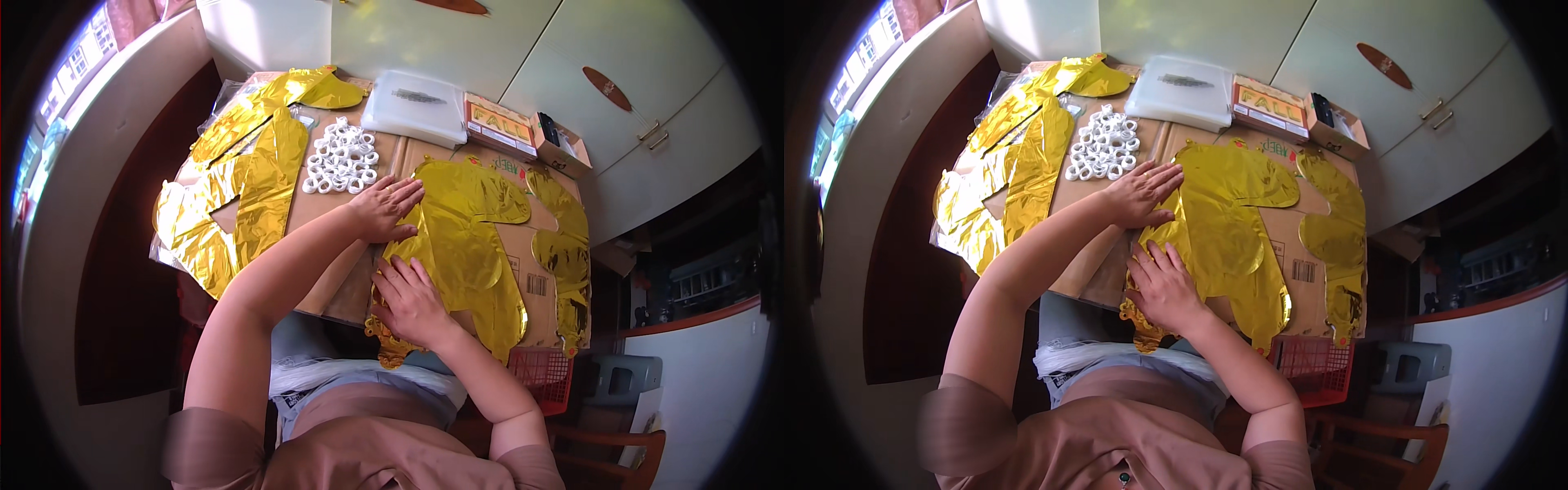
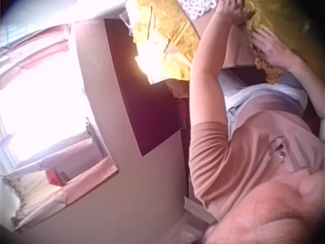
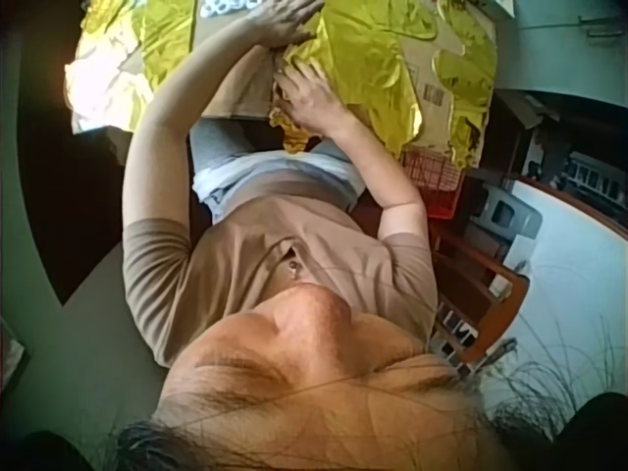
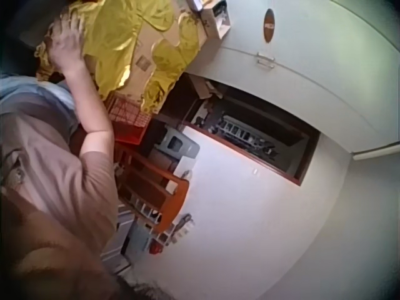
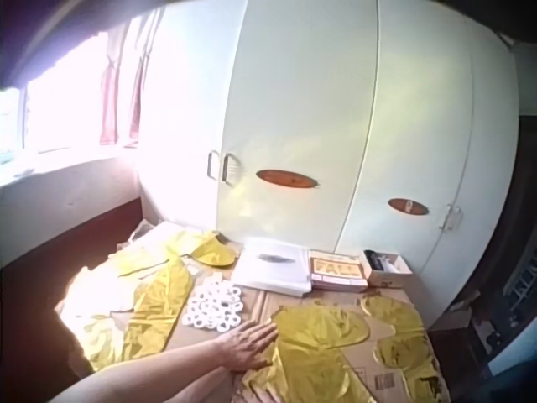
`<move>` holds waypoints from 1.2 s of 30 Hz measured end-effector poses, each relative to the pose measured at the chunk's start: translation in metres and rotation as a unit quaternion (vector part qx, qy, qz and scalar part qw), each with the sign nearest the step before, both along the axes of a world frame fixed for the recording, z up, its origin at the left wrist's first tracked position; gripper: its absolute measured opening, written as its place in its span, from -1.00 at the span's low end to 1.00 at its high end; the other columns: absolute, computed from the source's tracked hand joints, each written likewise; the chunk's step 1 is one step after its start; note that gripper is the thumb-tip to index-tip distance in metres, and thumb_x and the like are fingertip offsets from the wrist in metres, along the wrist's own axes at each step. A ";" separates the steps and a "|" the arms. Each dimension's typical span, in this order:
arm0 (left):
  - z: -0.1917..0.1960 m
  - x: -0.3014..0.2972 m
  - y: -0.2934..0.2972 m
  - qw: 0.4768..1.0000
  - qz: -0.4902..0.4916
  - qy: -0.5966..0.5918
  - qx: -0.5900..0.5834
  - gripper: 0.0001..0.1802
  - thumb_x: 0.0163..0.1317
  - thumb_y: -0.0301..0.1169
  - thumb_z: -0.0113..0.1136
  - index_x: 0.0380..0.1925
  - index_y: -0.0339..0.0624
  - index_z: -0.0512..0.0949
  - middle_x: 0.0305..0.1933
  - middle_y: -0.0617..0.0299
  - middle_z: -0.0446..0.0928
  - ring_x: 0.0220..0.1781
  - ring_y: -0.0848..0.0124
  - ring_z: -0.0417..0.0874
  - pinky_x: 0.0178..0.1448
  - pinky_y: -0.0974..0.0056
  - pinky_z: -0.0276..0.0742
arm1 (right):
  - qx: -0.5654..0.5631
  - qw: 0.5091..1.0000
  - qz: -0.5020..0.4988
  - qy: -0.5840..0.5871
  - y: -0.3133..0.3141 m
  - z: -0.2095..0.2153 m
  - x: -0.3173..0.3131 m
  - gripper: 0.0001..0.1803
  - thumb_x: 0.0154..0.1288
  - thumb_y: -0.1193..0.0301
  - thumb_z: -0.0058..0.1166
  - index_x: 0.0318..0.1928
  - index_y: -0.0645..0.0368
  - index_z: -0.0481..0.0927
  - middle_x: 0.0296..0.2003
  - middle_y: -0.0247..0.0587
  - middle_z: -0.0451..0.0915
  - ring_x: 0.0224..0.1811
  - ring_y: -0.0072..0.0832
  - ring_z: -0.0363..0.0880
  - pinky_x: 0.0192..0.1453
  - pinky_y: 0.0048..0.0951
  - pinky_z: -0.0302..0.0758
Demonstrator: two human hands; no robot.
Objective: Folding uninflated gold foil balloons into a compact shape on a workbench.
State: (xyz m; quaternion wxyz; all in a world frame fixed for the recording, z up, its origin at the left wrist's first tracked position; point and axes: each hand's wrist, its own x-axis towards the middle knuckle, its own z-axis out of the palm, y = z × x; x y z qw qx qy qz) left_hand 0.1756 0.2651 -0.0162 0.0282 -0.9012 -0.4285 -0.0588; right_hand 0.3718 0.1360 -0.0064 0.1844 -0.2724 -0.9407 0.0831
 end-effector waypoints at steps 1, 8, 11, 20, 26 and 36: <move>0.000 0.000 0.000 1.000 -0.001 -0.001 0.000 -0.07 0.42 0.25 -0.22 0.52 -0.28 0.08 0.62 -0.01 0.06 0.67 0.20 -0.02 0.67 0.04 -0.19 | -0.001 1.000 -0.002 0.003 -0.001 -0.002 0.000 -0.32 0.15 0.20 0.33 0.24 0.24 0.47 0.33 0.05 0.37 0.40 0.02 0.30 0.47 0.11 0.19; -0.001 0.000 0.000 1.000 0.003 0.015 0.005 -0.06 0.43 0.27 -0.24 0.52 -0.27 0.07 0.62 0.00 0.05 0.67 0.20 -0.01 0.67 0.04 -0.19 | -0.016 1.000 0.027 0.001 -0.014 -0.003 0.007 -0.29 0.23 0.15 0.26 0.30 0.26 0.42 0.38 0.05 0.33 0.42 0.07 0.26 0.49 0.13 0.16; -0.001 0.001 0.001 1.000 0.002 0.014 0.011 -0.06 0.43 0.27 -0.24 0.52 -0.27 0.08 0.62 0.00 0.05 0.67 0.19 -0.01 0.67 0.04 -0.19 | -0.007 1.000 0.027 -0.013 -0.019 -0.005 0.009 -0.27 0.21 0.13 0.28 0.31 0.27 0.42 0.39 0.03 0.32 0.44 0.06 0.25 0.50 0.13 0.15; 0.003 -0.001 0.002 0.999 -0.009 -0.036 -0.007 -0.07 0.42 0.24 -0.15 0.52 -0.26 0.06 0.60 -0.07 0.07 0.66 0.15 0.02 0.66 0.02 -0.15 | -0.095 0.989 0.048 0.106 -0.045 0.015 0.036 -0.40 0.25 0.19 0.29 0.21 0.27 0.53 0.28 0.02 0.48 0.34 -0.05 0.43 0.43 -0.05 0.31; 0.007 -0.001 0.002 0.999 -0.019 -0.039 -0.018 -0.13 0.40 0.16 -0.05 0.47 -0.27 0.14 0.57 -0.11 0.11 0.63 0.08 0.06 0.65 -0.03 -0.11 | -0.257 0.844 -0.329 0.335 0.018 0.006 0.129 -0.56 0.35 0.39 0.24 0.18 0.32 0.53 0.02 0.02 0.61 0.02 -0.32 0.65 0.04 -0.36 0.62; 0.005 -0.001 0.001 0.999 -0.018 -0.045 -0.011 -0.13 0.38 0.13 -0.03 0.48 -0.28 0.14 0.56 -0.13 0.13 0.63 0.06 0.08 0.65 -0.05 -0.09 | -0.263 0.853 -0.448 -0.043 0.052 0.041 0.167 -0.26 0.07 0.09 0.42 0.09 0.39 0.49 0.01 0.14 0.61 0.08 -0.12 0.60 0.17 -0.25 0.51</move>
